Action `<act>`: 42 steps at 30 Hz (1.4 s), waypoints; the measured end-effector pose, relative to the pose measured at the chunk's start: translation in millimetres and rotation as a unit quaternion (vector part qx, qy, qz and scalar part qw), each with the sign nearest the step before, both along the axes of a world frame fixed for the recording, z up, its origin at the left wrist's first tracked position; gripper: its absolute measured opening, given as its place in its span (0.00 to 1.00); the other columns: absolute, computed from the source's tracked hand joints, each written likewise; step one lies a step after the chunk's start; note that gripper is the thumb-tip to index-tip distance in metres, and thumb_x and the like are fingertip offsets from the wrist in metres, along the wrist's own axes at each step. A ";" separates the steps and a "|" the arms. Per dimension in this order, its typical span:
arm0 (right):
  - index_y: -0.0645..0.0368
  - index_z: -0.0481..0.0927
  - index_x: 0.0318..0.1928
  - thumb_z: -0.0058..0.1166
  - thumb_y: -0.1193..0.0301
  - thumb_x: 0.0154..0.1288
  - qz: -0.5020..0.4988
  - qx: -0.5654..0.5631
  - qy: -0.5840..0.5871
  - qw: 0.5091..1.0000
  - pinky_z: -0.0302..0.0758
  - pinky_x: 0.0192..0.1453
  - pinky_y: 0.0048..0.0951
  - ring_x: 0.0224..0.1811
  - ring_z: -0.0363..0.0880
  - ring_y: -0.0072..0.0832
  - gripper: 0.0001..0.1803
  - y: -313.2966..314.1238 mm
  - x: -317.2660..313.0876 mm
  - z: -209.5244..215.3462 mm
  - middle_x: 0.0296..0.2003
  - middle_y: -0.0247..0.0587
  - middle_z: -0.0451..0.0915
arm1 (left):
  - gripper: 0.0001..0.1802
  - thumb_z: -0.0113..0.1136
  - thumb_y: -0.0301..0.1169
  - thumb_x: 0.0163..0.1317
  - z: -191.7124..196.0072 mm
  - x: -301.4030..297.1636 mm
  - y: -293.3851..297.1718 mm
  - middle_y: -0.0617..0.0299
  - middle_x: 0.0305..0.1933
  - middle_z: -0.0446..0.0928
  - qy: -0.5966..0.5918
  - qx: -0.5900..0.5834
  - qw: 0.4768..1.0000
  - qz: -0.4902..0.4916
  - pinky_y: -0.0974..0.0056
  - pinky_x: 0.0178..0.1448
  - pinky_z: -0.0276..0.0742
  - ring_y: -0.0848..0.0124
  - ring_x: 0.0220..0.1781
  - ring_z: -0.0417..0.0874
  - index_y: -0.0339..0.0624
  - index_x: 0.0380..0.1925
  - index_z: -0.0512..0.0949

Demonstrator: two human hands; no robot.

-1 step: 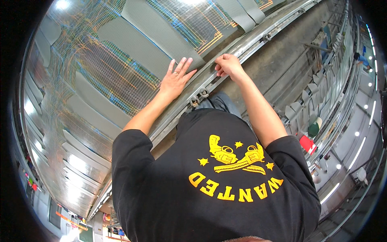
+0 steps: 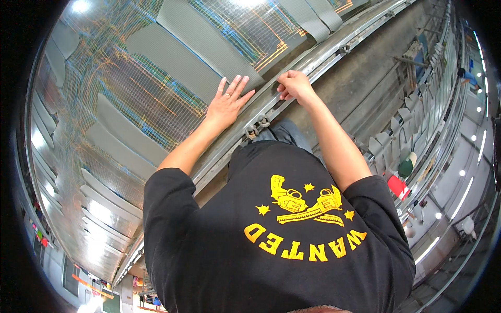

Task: The person is assembling solar panels on a large metal rack in a factory setting. They repeatedly pick up grey mesh strips and carefully align them with the edges of the solar panels, pressing them down to secure them in place.

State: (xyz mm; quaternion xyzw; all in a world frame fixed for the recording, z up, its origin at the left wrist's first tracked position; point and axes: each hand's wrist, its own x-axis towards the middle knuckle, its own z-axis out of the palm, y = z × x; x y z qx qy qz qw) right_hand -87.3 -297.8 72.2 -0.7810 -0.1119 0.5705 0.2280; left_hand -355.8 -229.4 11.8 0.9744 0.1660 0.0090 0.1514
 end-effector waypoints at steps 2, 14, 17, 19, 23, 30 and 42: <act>0.60 0.79 0.40 0.56 0.64 0.77 0.007 0.002 0.004 1.000 0.78 0.24 0.26 0.21 0.84 0.25 0.11 0.3 0.2 0.4 0.29 0.37 0.85 | 0.30 0.51 0.34 0.74 5.1 -2.9 7.5 0.60 0.86 0.56 0.006 -0.067 0.997 -0.025 0.38 0.87 0.42 0.60 0.88 0.53 0.62 0.77 0.68; 0.61 0.80 0.47 0.56 0.62 0.80 -0.021 0.071 0.043 0.996 0.81 0.29 0.26 0.25 0.85 0.22 0.13 -8.6 57.5 9.3 0.33 0.36 0.85 | 0.24 0.68 0.38 0.68 24.2 39.1 13.7 0.59 0.56 0.85 -0.161 -0.144 0.967 0.138 0.47 0.72 0.65 0.59 0.60 0.82 0.45 0.62 0.82; 0.59 0.83 0.48 0.59 0.63 0.78 -0.102 0.121 0.023 0.987 0.82 0.30 0.24 0.26 0.84 0.22 0.12 -9.3 117.6 12.4 0.33 0.35 0.85 | 0.23 0.69 0.38 0.67 34.0 82.9 18.9 0.58 0.55 0.85 -0.211 -0.133 0.953 0.174 0.50 0.70 0.68 0.58 0.59 0.82 0.45 0.60 0.83; 0.59 0.83 0.47 0.59 0.63 0.78 -0.142 0.174 -0.001 0.974 0.82 0.30 0.24 0.26 0.84 0.22 0.11 -7.3 166.1 14.7 0.34 0.35 0.85 | 0.23 0.70 0.37 0.66 41.4 122.6 24.1 0.56 0.58 0.84 -0.226 -0.138 0.950 0.164 0.50 0.70 0.69 0.56 0.61 0.82 0.44 0.61 0.82; 0.64 0.82 0.49 0.55 0.67 0.79 -0.190 0.222 -0.052 0.955 0.81 0.26 0.24 0.24 0.83 0.23 0.11 17.5 268.7 15.8 0.34 0.38 0.85 | 0.30 0.70 0.38 0.65 49.0 214.0 33.3 0.50 0.68 0.78 -0.214 -0.125 0.960 0.127 0.48 0.72 0.70 0.53 0.68 0.78 0.44 0.67 0.78; 0.65 0.79 0.53 0.53 0.66 0.80 -0.069 0.101 -0.039 0.992 0.79 0.22 0.25 0.21 0.81 0.22 0.14 88.3 385.7 -19.4 0.37 0.42 0.88 | 0.41 0.69 0.27 0.56 35.1 358.8 44.8 0.44 0.77 0.67 -0.113 -0.040 0.985 0.128 0.47 0.77 0.67 0.50 0.74 0.73 0.48 0.74 0.70; 0.73 0.82 0.42 0.52 0.72 0.74 -0.065 0.024 0.090 0.994 0.83 0.21 0.30 0.23 0.87 0.33 0.13 118.0 405.4 -45.6 0.34 0.53 0.89 | 0.27 0.65 0.32 0.66 33.7 406.8 50.6 0.50 0.74 0.73 -0.024 -0.043 0.990 0.135 0.47 0.72 0.71 0.51 0.71 0.76 0.48 0.66 0.77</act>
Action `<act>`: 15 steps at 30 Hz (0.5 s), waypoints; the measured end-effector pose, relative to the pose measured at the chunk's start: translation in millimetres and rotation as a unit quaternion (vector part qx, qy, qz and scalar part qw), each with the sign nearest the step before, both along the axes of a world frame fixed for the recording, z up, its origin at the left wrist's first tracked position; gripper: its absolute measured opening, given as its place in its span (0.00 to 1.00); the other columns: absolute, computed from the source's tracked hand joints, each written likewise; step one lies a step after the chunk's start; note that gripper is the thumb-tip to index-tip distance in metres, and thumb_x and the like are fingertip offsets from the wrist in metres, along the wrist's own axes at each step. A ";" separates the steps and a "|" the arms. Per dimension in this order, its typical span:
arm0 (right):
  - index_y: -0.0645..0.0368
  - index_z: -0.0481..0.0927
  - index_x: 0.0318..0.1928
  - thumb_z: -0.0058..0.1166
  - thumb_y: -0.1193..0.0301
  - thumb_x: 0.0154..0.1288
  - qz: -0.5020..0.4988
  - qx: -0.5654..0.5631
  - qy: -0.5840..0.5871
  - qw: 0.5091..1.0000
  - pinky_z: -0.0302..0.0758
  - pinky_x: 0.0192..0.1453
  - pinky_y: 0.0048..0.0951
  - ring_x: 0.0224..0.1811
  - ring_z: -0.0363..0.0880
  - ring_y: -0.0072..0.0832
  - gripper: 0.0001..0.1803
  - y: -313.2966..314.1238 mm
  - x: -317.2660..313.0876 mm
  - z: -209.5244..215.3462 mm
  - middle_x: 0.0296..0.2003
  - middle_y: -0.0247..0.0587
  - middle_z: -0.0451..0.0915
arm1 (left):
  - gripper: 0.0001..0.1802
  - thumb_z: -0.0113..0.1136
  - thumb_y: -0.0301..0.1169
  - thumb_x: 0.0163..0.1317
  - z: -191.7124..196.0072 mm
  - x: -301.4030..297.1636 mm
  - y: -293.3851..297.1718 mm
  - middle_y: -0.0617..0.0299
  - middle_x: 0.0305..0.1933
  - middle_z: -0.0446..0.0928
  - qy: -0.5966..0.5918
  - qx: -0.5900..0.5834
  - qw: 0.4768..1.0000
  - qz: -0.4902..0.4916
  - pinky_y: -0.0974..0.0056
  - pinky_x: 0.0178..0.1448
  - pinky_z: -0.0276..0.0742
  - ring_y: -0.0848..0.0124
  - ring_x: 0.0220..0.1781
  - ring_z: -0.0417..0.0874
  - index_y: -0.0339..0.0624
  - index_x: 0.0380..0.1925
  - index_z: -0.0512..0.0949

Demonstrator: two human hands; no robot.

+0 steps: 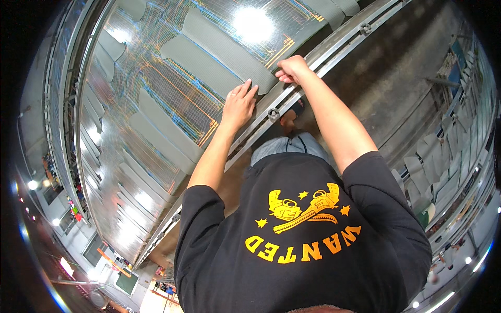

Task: The person is assembling solar panels on a large metal rack in a factory setting. They repeatedly pick up grey mesh strips and carefully align them with the edges of the solar panels, pressing them down to secure them in place.

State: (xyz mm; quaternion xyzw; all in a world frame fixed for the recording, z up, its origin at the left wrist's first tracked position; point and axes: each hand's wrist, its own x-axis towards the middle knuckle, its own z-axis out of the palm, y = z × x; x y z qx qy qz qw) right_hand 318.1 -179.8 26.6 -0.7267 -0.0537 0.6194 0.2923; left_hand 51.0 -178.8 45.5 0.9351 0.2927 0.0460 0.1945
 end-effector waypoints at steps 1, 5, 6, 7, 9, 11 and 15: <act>0.73 0.83 0.42 0.52 0.72 0.74 0.002 0.001 -0.001 1.000 0.83 0.21 0.30 0.23 0.87 0.33 0.13 1.3 1.8 -4.2 0.34 0.53 0.89 | 0.27 0.65 0.32 0.66 1.0 1.8 1.3 0.51 0.74 0.74 -0.001 -0.012 1.000 0.005 0.47 0.71 0.72 0.51 0.70 0.76 0.48 0.66 0.78; 0.72 0.83 0.40 0.53 0.73 0.75 -0.007 0.000 0.005 1.000 0.84 0.22 0.31 0.24 0.88 0.36 0.12 2.2 6.5 -8.0 0.34 0.53 0.89 | 0.24 0.65 0.32 0.66 2.4 7.9 10.7 0.55 0.73 0.76 -0.022 -0.044 0.998 0.031 0.45 0.70 0.72 0.52 0.69 0.77 0.48 0.64 0.80; 0.73 0.83 0.40 0.53 0.74 0.75 -0.005 0.002 0.006 1.000 0.85 0.22 0.32 0.25 0.89 0.36 0.12 0.4 3.0 -3.6 0.34 0.53 0.89 | 0.24 0.65 0.32 0.67 1.4 4.8 8.6 0.55 0.72 0.76 -0.024 -0.045 0.998 0.044 0.45 0.70 0.72 0.52 0.68 0.78 0.48 0.63 0.80; 0.73 0.83 0.40 0.53 0.75 0.74 -0.009 0.002 0.003 1.000 0.85 0.22 0.33 0.25 0.89 0.37 0.11 -3.6 3.9 -2.0 0.34 0.54 0.89 | 0.23 0.64 0.32 0.67 -0.6 5.4 7.4 0.56 0.72 0.76 -0.030 -0.049 0.997 0.052 0.45 0.70 0.72 0.52 0.68 0.78 0.47 0.62 0.80; 0.76 0.83 0.35 0.50 0.79 0.70 -0.028 0.012 0.000 1.000 0.85 0.21 0.35 0.23 0.89 0.40 0.11 -6.9 4.1 -0.6 0.29 0.56 0.87 | 0.23 0.66 0.34 0.67 -4.6 4.3 7.1 0.58 0.72 0.77 -0.037 -0.040 0.997 0.057 0.46 0.69 0.72 0.53 0.68 0.78 0.48 0.62 0.81; 0.75 0.83 0.29 0.50 0.80 0.67 0.041 0.000 -0.011 0.999 0.84 0.20 0.34 0.21 0.88 0.38 0.12 -11.1 7.4 -0.4 0.24 0.55 0.86 | 0.24 0.68 0.36 0.67 -9.6 1.0 9.4 0.57 0.72 0.77 -0.048 -0.034 0.996 0.062 0.47 0.69 0.72 0.53 0.68 0.78 0.48 0.63 0.81; 0.70 0.82 0.22 0.57 0.75 0.63 0.126 0.018 -0.125 0.984 0.82 0.20 0.34 0.18 0.86 0.32 0.13 -15.8 1.2 13.9 0.20 0.49 0.85 | 0.24 0.70 0.38 0.65 -11.9 3.3 20.3 0.59 0.66 0.79 -0.082 -0.014 0.996 0.034 0.48 0.66 0.73 0.55 0.63 0.79 0.49 0.61 0.82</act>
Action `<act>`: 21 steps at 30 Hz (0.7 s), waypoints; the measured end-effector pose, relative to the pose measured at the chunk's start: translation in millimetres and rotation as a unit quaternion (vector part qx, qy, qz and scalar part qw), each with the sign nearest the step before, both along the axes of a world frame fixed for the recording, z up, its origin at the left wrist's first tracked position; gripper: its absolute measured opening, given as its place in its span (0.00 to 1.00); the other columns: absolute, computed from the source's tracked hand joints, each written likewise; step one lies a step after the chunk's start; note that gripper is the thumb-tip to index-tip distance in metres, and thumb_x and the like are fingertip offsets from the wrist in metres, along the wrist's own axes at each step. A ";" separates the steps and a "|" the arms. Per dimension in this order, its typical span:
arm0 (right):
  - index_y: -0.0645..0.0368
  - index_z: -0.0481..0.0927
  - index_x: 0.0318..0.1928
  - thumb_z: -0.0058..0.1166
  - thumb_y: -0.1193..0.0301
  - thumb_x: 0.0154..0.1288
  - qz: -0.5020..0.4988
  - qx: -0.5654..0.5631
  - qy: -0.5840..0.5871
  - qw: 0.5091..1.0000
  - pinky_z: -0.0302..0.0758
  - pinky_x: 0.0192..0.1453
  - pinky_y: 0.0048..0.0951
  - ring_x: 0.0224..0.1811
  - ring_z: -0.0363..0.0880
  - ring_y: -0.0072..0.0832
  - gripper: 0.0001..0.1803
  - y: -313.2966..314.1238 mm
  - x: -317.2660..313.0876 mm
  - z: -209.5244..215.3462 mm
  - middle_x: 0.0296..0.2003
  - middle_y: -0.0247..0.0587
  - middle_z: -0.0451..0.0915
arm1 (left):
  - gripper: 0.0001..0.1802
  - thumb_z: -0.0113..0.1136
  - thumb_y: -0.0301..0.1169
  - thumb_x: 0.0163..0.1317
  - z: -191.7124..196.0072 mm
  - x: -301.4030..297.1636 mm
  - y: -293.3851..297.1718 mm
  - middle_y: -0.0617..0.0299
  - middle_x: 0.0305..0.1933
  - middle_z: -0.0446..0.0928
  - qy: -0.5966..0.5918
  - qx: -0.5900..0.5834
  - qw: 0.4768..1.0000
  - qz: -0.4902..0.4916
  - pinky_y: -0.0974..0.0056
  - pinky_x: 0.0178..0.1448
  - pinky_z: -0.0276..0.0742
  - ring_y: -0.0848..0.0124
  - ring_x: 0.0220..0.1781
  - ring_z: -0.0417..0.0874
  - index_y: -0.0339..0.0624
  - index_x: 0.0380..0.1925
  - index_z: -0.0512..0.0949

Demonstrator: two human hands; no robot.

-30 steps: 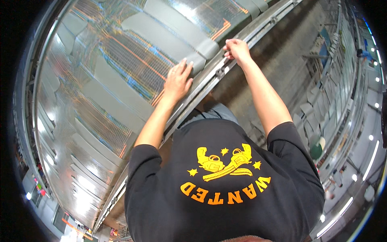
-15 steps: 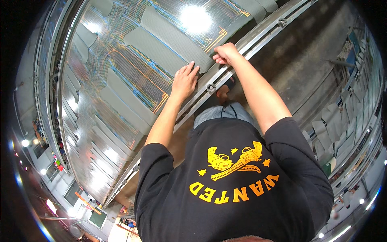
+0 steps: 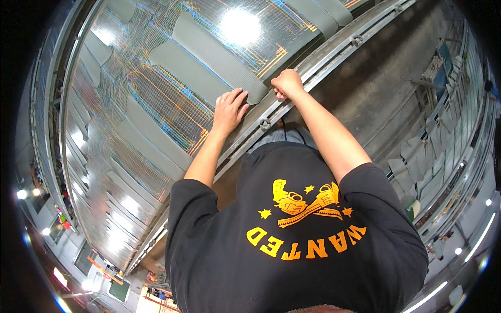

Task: The person is assembling solar panels on a large metal rack in a factory setting. They repeatedly pick up grey mesh strips and carefully align them with the edges of the solar panels, pressing them down to secure them in place.

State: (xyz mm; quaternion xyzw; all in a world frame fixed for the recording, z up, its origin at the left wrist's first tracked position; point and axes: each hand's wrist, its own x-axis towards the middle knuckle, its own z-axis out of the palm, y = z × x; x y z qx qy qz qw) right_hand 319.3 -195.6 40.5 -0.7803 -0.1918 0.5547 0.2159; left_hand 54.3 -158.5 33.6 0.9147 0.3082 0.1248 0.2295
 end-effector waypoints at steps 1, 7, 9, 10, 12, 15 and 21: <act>0.68 0.82 0.20 0.59 0.74 0.62 0.021 -0.007 -0.014 1.000 0.82 0.21 0.34 0.17 0.86 0.31 0.14 0.4 -0.6 0.8 0.18 0.46 0.84 | 0.22 0.68 0.36 0.66 4.6 3.6 3.7 0.60 0.64 0.78 0.001 -0.005 1.000 -0.009 0.50 0.63 0.73 0.58 0.61 0.79 0.53 0.60 0.83; 0.66 0.80 0.26 0.61 0.73 0.65 -0.011 -0.008 -0.004 1.000 0.80 0.18 0.31 0.15 0.83 0.29 0.12 -3.7 -3.8 -5.7 0.21 0.42 0.83 | 0.20 0.63 0.34 0.64 -19.8 -4.4 5.6 0.62 0.71 0.73 0.030 0.102 0.990 -0.096 0.56 0.62 0.69 0.64 0.64 0.74 0.63 0.56 0.85; 0.64 0.79 0.30 0.60 0.72 0.67 -0.046 0.009 0.011 0.999 0.78 0.17 0.29 0.15 0.81 0.27 0.10 -6.4 -2.3 -4.3 0.23 0.39 0.82 | 0.17 0.62 0.36 0.64 -25.5 -1.7 4.1 0.63 0.74 0.71 0.024 0.109 0.991 -0.072 0.56 0.65 0.66 0.65 0.66 0.70 0.65 0.52 0.86; 0.64 0.79 0.28 0.60 0.73 0.67 -0.032 0.001 0.012 0.999 0.78 0.17 0.29 0.15 0.82 0.28 0.11 -7.0 -3.0 -1.4 0.22 0.40 0.83 | 0.17 0.63 0.36 0.64 -28.1 -2.5 1.7 0.62 0.74 0.71 0.030 0.094 0.993 -0.067 0.56 0.65 0.67 0.65 0.66 0.71 0.64 0.53 0.86; 0.66 0.79 0.24 0.60 0.74 0.66 -0.004 -0.013 0.014 1.000 0.80 0.17 0.29 0.16 0.85 0.31 0.13 -6.9 -0.5 2.1 0.20 0.43 0.83 | 0.18 0.65 0.37 0.62 -27.5 0.0 -2.0 0.62 0.74 0.71 0.039 0.064 0.996 -0.057 0.55 0.64 0.68 0.64 0.65 0.72 0.63 0.53 0.86; 0.66 0.79 0.26 0.60 0.74 0.66 -0.012 -0.032 0.022 0.999 0.80 0.17 0.29 0.17 0.85 0.31 0.11 -5.9 2.1 1.3 0.21 0.42 0.83 | 0.22 0.67 0.39 0.59 -16.1 -0.7 15.2 0.60 0.74 0.71 0.035 -0.020 0.994 -0.099 0.52 0.65 0.70 0.60 0.67 0.73 0.60 0.56 0.86; 0.66 0.79 0.30 0.58 0.74 0.68 -0.028 -0.050 0.032 0.998 0.79 0.17 0.29 0.18 0.86 0.30 0.09 2.2 0.1 14.3 0.23 0.41 0.84 | 0.24 0.63 0.33 0.64 -1.6 -9.4 41.6 0.54 0.78 0.67 0.043 -0.063 0.981 -0.177 0.51 0.69 0.71 0.56 0.67 0.75 0.60 0.62 0.82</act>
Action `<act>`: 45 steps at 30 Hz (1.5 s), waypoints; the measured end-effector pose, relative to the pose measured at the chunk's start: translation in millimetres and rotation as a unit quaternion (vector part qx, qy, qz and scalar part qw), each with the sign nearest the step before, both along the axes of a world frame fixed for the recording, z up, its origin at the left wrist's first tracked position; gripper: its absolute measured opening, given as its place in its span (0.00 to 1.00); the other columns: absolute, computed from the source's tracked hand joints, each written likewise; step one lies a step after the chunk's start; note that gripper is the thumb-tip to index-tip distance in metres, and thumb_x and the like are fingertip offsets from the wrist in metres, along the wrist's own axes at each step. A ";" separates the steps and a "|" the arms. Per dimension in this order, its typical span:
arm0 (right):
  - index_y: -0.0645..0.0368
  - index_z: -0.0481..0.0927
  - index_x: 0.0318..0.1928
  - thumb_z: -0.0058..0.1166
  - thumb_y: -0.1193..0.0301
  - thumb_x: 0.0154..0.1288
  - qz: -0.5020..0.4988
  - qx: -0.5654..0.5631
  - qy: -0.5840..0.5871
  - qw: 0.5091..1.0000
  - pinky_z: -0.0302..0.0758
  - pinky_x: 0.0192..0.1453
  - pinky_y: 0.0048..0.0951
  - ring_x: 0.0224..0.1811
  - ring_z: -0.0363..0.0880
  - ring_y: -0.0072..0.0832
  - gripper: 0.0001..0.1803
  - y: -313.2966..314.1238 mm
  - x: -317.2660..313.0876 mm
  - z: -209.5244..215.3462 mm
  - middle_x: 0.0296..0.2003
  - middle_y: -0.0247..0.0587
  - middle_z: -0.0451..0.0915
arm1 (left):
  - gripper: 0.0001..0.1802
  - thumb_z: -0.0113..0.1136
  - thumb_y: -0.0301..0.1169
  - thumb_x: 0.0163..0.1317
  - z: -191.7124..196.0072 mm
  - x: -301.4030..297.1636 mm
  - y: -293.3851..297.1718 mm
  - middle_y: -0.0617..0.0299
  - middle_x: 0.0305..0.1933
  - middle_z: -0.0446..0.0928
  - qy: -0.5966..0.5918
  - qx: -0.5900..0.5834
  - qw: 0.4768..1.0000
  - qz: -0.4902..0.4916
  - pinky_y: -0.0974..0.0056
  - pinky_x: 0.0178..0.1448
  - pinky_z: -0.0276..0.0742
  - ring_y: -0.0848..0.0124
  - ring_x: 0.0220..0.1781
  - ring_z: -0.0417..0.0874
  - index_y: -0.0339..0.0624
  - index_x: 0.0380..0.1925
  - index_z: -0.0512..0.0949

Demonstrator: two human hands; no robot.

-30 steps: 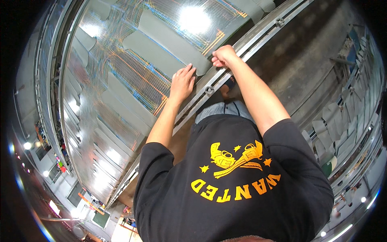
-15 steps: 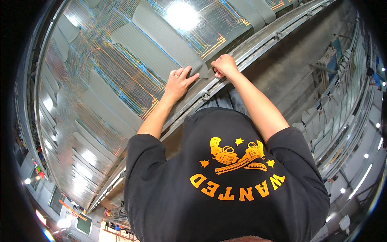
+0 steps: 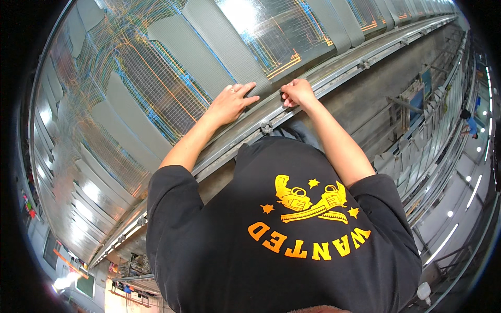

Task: The person is assembling solar panels on a large metal rack in a factory setting. They repeatedly pick up grey mesh strips and carefully align them with the edges of the solar panels, pressing them down to secure them in place.

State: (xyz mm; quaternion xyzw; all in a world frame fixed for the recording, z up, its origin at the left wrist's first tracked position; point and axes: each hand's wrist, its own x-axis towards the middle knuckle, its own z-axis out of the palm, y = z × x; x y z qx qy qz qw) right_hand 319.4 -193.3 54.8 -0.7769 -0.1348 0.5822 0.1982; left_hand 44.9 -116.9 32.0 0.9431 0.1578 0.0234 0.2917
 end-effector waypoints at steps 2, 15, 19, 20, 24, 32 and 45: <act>0.66 0.79 0.30 0.58 0.74 0.68 0.009 0.003 0.010 1.000 0.79 0.17 0.29 0.18 0.86 0.30 0.09 2.2 -4.1 -2.1 0.23 0.41 0.84 | 0.25 0.59 0.32 0.66 -9.0 -4.5 -4.3 0.56 0.80 0.64 0.014 0.048 0.999 -0.004 0.54 0.69 0.70 0.59 0.68 0.75 0.61 0.64 0.81; 0.66 0.79 0.39 0.62 0.70 0.72 -0.023 -0.049 0.078 0.996 0.83 0.19 0.32 0.21 0.88 0.34 0.10 5.3 11.2 -6.8 0.27 0.45 0.86 | 0.22 0.63 0.29 0.64 -7.7 -17.3 -26.7 0.59 0.76 0.73 -0.064 0.020 0.998 0.016 0.53 0.70 0.71 0.59 0.67 0.77 0.49 0.59 0.83; 0.62 0.80 0.41 0.61 0.61 0.77 0.010 -0.023 0.173 0.985 0.85 0.28 0.27 0.26 0.88 0.27 0.15 0.2 38.4 12.5 0.31 0.39 0.86 | 0.19 0.67 0.28 0.63 13.8 8.2 -36.4 0.60 0.62 0.82 -0.077 -0.035 0.991 0.101 0.52 0.64 0.75 0.57 0.60 0.81 0.45 0.55 0.83; 0.63 0.80 0.42 0.61 0.60 0.77 0.026 -0.009 0.168 0.985 0.84 0.28 0.27 0.26 0.88 0.26 0.16 0.2 52.6 19.5 0.32 0.39 0.86 | 0.17 0.67 0.28 0.64 14.7 15.9 -37.9 0.60 0.59 0.82 -0.069 -0.046 0.989 0.120 0.52 0.62 0.76 0.58 0.58 0.82 0.45 0.54 0.84; 0.63 0.83 0.47 0.61 0.61 0.77 0.012 0.086 0.086 0.993 0.84 0.28 0.24 0.26 0.86 0.23 0.16 7.1 154.0 40.6 0.34 0.39 0.87 | 0.09 0.66 0.30 0.68 16.7 65.3 -40.2 0.58 0.45 0.86 -0.103 -0.056 0.968 0.221 0.54 0.53 0.79 0.57 0.47 0.85 0.42 0.46 0.87; 0.65 0.78 0.51 0.57 0.67 0.79 -0.198 0.193 -0.026 0.961 0.83 0.26 0.26 0.25 0.84 0.26 0.13 53.0 415.7 12.9 0.37 0.44 0.87 | 0.08 0.65 0.30 0.70 22.0 238.6 -21.8 0.52 0.42 0.87 -0.123 -0.048 0.943 0.305 0.53 0.54 0.81 0.52 0.46 0.86 0.40 0.45 0.87; 0.76 0.78 0.48 0.51 0.73 0.78 -0.142 0.030 0.124 0.982 0.88 0.26 0.33 0.29 0.91 0.40 0.13 105.7 445.8 -28.6 0.37 0.55 0.88 | 0.24 0.66 0.32 0.67 16.4 469.9 37.4 0.48 0.72 0.74 -0.055 0.073 0.975 0.203 0.47 0.73 0.72 0.49 0.71 0.76 0.46 0.64 0.79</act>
